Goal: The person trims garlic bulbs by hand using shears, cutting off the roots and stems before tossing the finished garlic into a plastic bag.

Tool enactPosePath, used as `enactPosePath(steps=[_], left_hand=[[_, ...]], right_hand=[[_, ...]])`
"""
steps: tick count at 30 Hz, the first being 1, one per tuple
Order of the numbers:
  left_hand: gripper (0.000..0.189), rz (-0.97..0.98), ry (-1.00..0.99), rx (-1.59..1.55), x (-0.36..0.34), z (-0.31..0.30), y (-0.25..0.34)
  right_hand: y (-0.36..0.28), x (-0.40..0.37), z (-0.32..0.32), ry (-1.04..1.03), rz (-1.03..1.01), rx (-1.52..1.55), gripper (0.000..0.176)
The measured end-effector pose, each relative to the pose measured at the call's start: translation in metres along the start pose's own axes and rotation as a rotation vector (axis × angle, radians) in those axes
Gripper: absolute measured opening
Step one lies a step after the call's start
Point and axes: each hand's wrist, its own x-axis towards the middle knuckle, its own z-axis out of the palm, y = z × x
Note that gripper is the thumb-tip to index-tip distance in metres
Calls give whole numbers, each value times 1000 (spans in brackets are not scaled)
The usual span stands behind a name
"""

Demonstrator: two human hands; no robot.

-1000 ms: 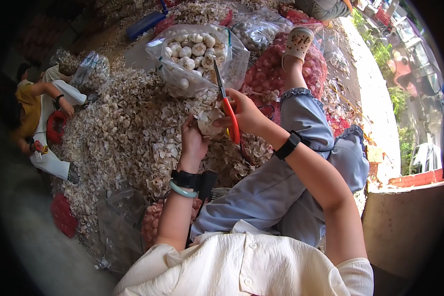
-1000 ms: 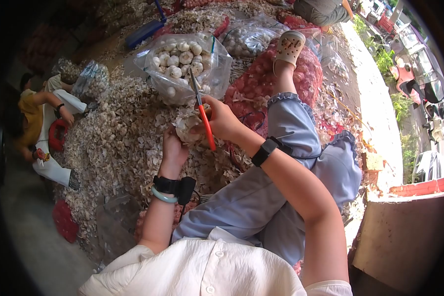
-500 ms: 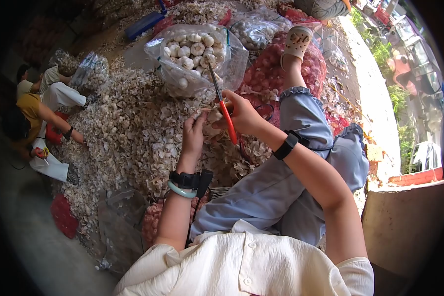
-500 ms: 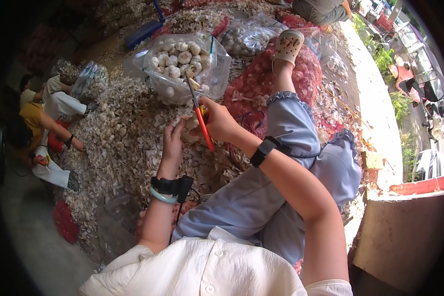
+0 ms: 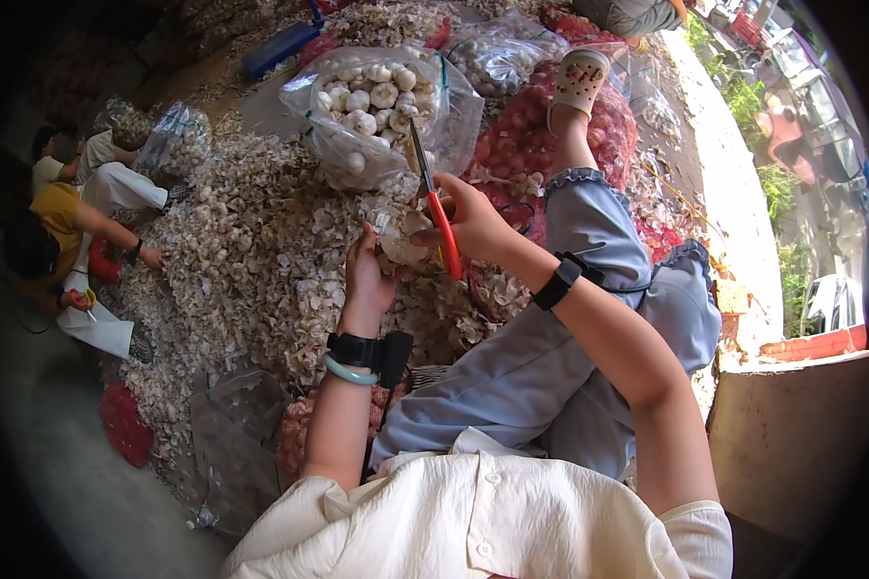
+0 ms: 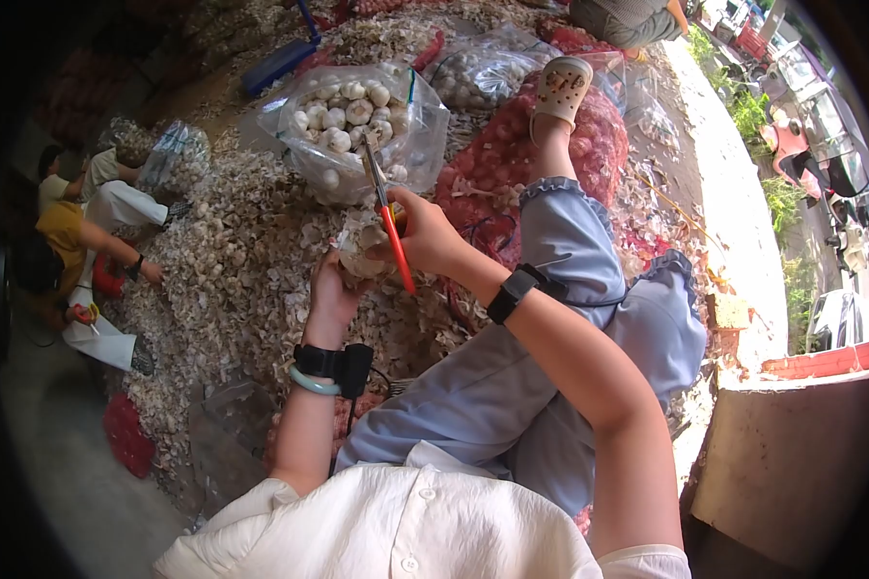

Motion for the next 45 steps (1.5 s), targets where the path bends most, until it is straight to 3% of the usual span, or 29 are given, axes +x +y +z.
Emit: enactPosePath(steps=[1, 3, 4, 6, 7, 9, 19, 22, 24, 27, 30, 33, 35, 38, 42, 43, 45], left_hand=[[39, 0, -2, 0, -4, 3, 3], [46, -39, -282, 42, -19, 12, 10], [46, -41, -282, 44, -26, 21, 9], [50, 258, -47, 296, -35, 39, 1], [50, 257, -46, 297, -32, 36, 1], [48, 642, -48, 645, -27, 32, 1], [44, 689, 13, 599, -29, 31, -4], [48, 522, -19, 477, -30, 35, -4], [55, 227, -4, 135, -52, 58, 6], [53, 180, 27, -21, -43, 54, -1], [45, 192, -126, -94, -34, 41, -2], [44, 235, -197, -84, -33, 43, 8], [48, 320, -128, 40, -35, 46, 9], [39, 651, 138, 364, -21, 40, -1], [33, 565, 3, 224, -19, 33, 1], [18, 533, -1, 128, -26, 41, 6], [14, 501, -5, 32, -29, 44, 9]], right_hand=[[-3, -1, 0, 39, 14, 16, 62], [-6, -3, 0, 83, 31, 35, 60], [-5, -3, 0, 78, 48, 36, 58], [1, 0, 1, 72, 65, 38, 56], [10, 4, 4, 98, 22, 54, 61], [13, 3, 5, 125, -20, 70, 65], [-6, 3, -4, 55, -32, 244, 35], [-14, 0, -5, 64, 7, 288, 32], [-15, -1, -5, 70, 40, 351, 31], [-12, 1, -2, 99, 28, 419, 32], [-9, 2, 0, 109, 83, 487, 35], [-2, 5, 2, 156, 56, 369, 42], [5, 5, 1, 49, -37, 232, 52], [-2, 2, 1, 45, -13, 139, 58], [0, 2, 1, 34, -11, 180, 59], [1, 2, 1, 29, -13, 167, 60], [1, 2, 1, 23, -16, 155, 61]])
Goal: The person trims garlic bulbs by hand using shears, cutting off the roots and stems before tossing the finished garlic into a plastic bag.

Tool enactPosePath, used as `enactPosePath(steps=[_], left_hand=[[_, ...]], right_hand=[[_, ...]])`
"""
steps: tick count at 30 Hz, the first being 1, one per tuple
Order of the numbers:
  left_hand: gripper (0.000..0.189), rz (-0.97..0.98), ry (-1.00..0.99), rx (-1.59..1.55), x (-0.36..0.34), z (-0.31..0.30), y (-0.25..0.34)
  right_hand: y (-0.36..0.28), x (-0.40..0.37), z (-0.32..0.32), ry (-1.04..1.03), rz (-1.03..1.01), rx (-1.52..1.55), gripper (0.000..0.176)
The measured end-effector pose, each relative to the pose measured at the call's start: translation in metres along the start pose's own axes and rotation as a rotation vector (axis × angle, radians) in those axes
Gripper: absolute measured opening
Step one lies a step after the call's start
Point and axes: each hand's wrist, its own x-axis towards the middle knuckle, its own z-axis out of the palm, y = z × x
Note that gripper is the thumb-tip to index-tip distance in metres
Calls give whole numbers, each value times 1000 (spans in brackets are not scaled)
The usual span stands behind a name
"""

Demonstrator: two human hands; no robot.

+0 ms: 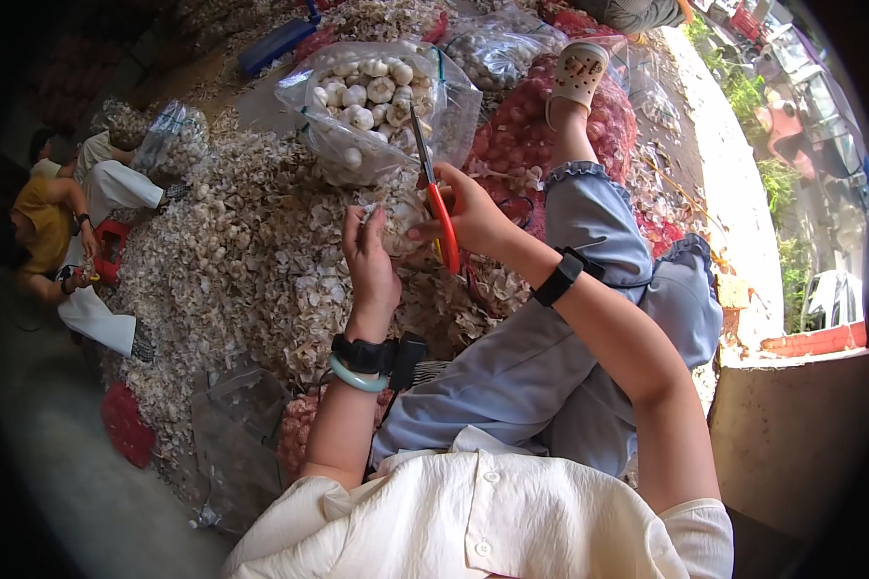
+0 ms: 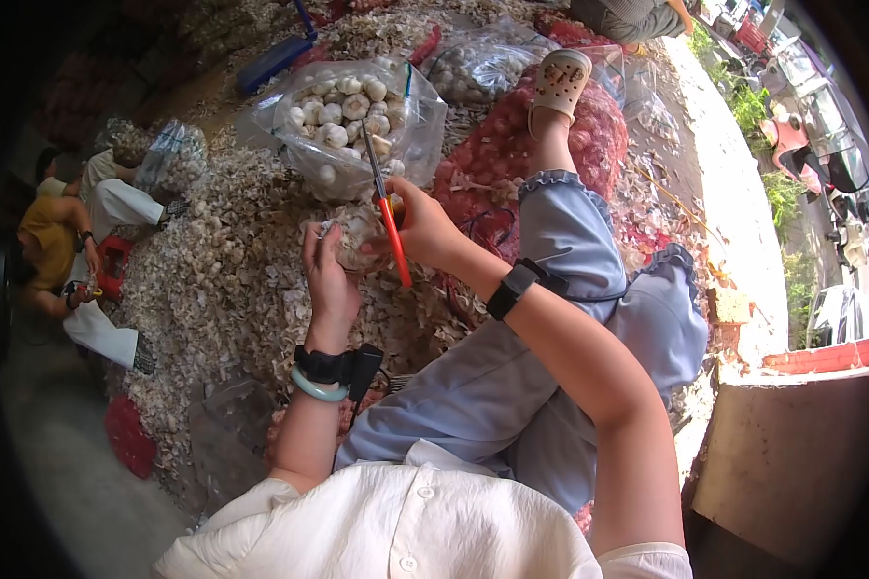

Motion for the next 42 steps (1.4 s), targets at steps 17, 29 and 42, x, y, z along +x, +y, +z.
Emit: enactPosePath(steps=[17, 29, 42], left_hand=[[29, 595, -355, 1045, 9, -15, 45], [12, 167, -152, 514, 36, -35, 4], [28, 226, -437, 794, 16, -32, 24]], right_hand=[[0, 0, -3, 18, -80, -73, 72], [-2, -4, 2, -78, -167, -306, 78], [14, 3, -2, -28, -42, -17, 75]])
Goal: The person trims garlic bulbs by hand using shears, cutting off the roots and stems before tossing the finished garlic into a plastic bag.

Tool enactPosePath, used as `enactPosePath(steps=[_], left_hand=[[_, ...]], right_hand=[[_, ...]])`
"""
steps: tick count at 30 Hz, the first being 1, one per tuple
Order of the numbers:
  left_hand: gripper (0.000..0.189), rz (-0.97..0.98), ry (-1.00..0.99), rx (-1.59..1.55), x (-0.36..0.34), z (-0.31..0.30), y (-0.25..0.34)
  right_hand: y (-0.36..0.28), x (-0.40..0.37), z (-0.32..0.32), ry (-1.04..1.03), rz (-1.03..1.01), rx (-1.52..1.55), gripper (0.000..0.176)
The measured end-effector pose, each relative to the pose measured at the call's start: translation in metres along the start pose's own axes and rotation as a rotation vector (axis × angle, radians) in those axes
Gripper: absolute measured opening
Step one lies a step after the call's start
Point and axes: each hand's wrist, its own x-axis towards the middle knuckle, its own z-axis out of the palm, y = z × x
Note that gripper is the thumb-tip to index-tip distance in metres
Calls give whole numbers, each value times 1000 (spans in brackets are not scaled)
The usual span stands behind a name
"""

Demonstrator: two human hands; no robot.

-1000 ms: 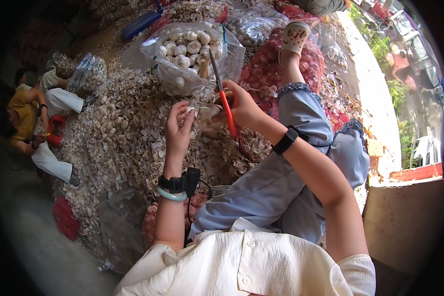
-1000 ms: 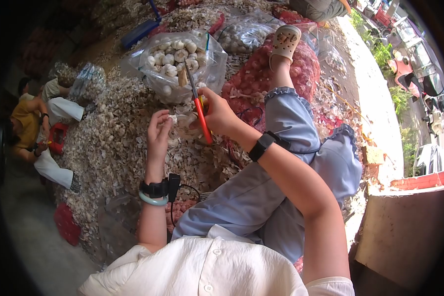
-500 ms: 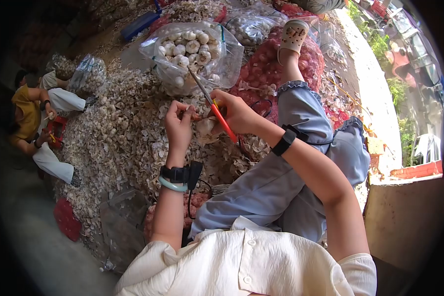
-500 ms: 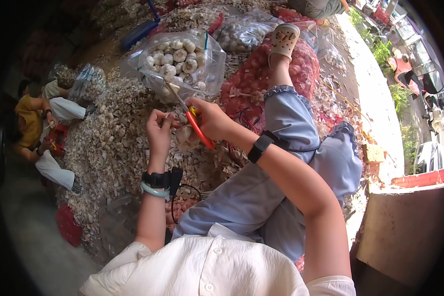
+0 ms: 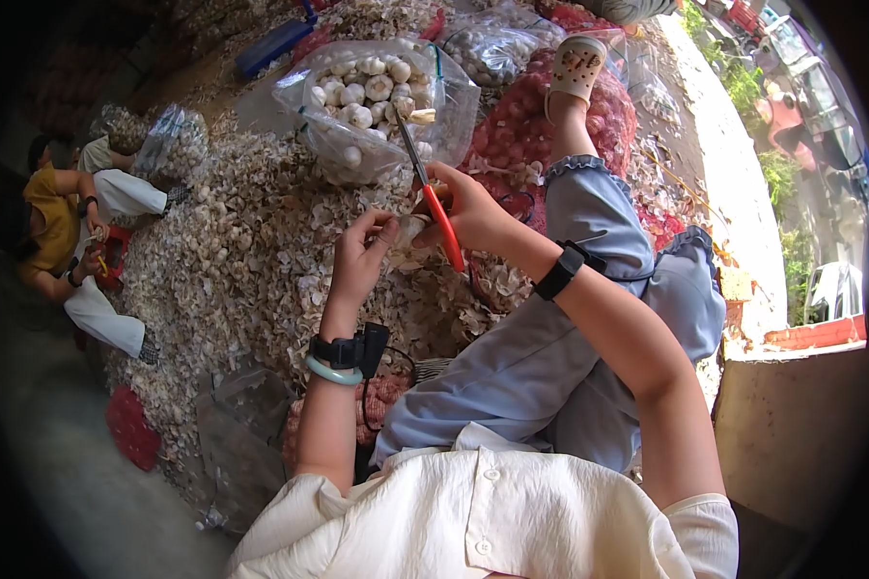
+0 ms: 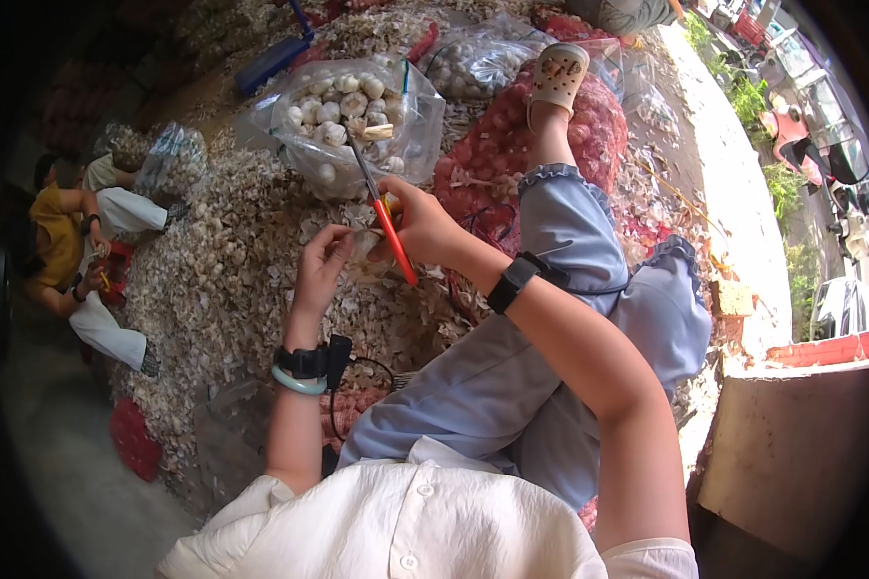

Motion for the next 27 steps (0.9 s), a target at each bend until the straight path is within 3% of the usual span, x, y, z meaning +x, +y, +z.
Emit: enactPosePath(steps=[3, 5, 9, 12, 14, 18, 20, 22, 23, 27], left_hand=[[21, -88, -47, -240, 2, 5, -15], [17, -225, 23, -619, 0, 9, -23], [10, -246, 11, -683, 0, 11, -33], [18, -337, 174, -744, -1, 25, -20], [19, -507, 337, -922, 2, 33, -38], [18, -673, 420, -849, -1, 13, -125], [28, -721, 379, -704, -6, 6, -73], [44, -841, 276, -351, -11, -1, -52], [60, -811, 239, -292, -14, -3, -53], [67, -638, 209, -197, -21, -1, -28]], right_hand=[[1, 0, -1, -30, -5, -12, 75], [-3, -1, -2, -88, 17, 59, 79], [-3, -3, 2, -103, 36, 53, 83], [-9, -4, 4, -91, 8, 33, 86], [-15, -5, 2, -111, 87, 8, 67], [-16, -2, -2, -138, 79, 90, 69], [-11, -2, 0, -83, 27, 115, 73], [-8, -2, 0, -39, 78, 74, 73], [-7, -1, -1, -1, 125, 24, 72], [-8, -2, 1, 78, 142, 2, 74]])
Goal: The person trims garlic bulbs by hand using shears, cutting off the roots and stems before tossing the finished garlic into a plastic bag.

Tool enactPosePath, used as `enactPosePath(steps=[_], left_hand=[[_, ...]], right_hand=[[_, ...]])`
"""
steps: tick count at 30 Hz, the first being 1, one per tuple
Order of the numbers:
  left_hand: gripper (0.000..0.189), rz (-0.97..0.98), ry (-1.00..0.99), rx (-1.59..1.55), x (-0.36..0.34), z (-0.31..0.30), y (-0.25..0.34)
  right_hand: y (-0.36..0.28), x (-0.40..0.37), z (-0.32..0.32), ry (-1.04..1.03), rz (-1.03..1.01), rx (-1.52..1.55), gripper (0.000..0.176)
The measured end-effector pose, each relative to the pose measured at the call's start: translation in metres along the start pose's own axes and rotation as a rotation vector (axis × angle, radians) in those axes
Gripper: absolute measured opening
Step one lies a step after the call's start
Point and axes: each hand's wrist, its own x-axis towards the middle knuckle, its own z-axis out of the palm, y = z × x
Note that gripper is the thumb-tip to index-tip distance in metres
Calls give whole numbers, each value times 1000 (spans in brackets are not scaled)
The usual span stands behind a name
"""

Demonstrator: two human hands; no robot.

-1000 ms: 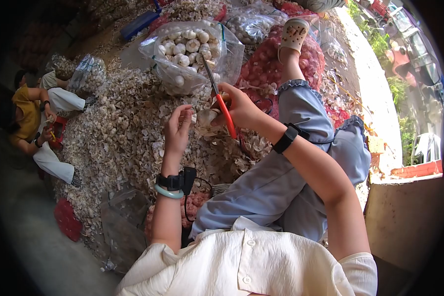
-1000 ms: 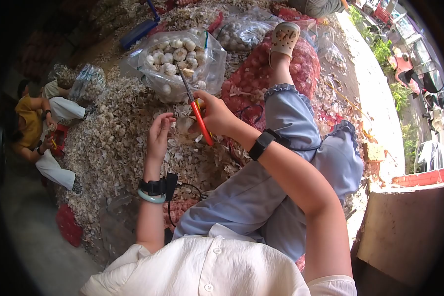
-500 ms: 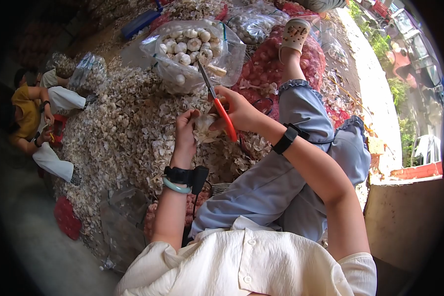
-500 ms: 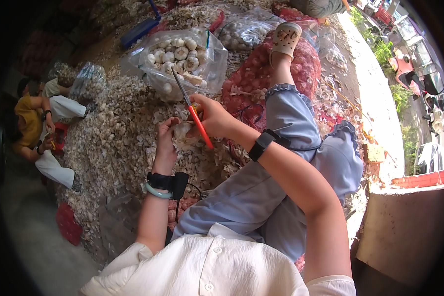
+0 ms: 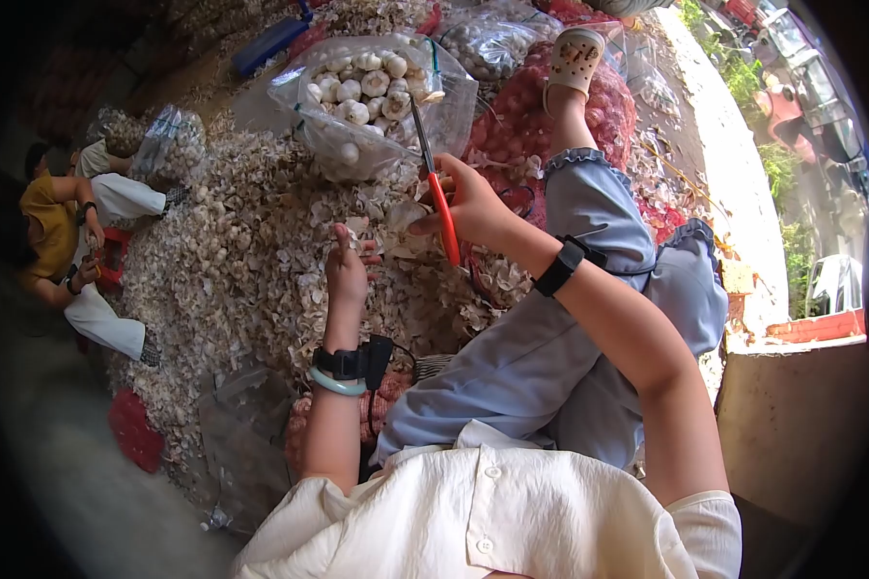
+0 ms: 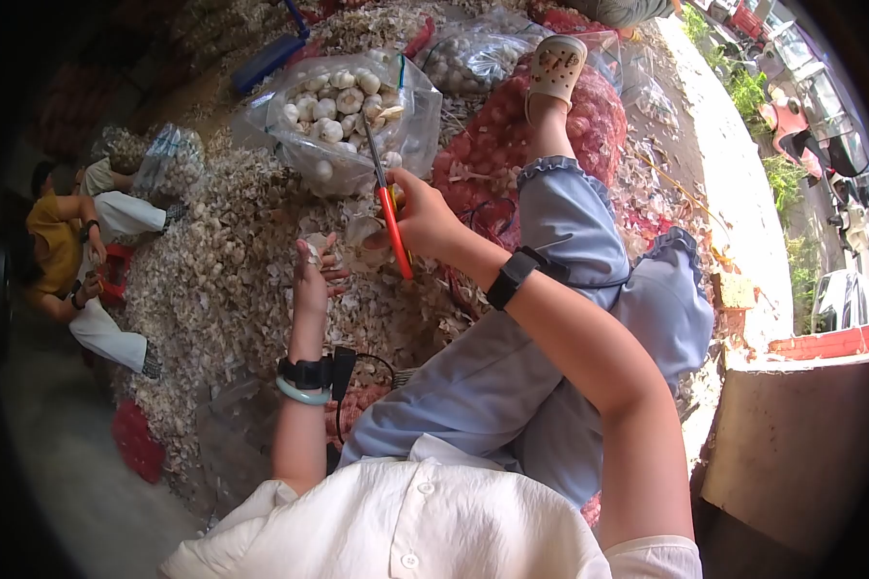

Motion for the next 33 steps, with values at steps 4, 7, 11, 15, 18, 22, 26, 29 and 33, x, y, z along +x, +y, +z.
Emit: enactPosePath(steps=[4, 7, 11, 15, 18, 22, 26, 29, 33], left_hand=[[60, 244, -96, -48, -27, 32, 11], [47, 302, -44, 5, -32, 45, 12], [39, 343, 131, -47, -28, 50, 11], [37, 399, 45, -47, -22, 33, 19], [32, 382, -24, -264, -19, 33, 25], [31, 269, -52, -391, -16, 30, 27], [29, 308, 46, -380, -19, 26, 24], [36, 529, 123, 148, -31, 33, 30], [40, 572, 204, 617, -38, 34, 43]], right_hand=[[0, 0, 0, 12, -28, 16, 72], [-1, 0, -2, 8, -47, 52, 68], [-3, -1, -2, 1, -38, 132, 61], [-7, 0, -6, 5, 6, 184, 70], [-10, 0, -5, -1, 33, 253, 72], [-10, -1, -2, 0, -12, 248, 63], [-13, -2, -4, 57, -10, 194, 54], [-12, 0, -4, 89, -11, 211, 70], [-2, 7, -9, 36, -77, 245, 71]])
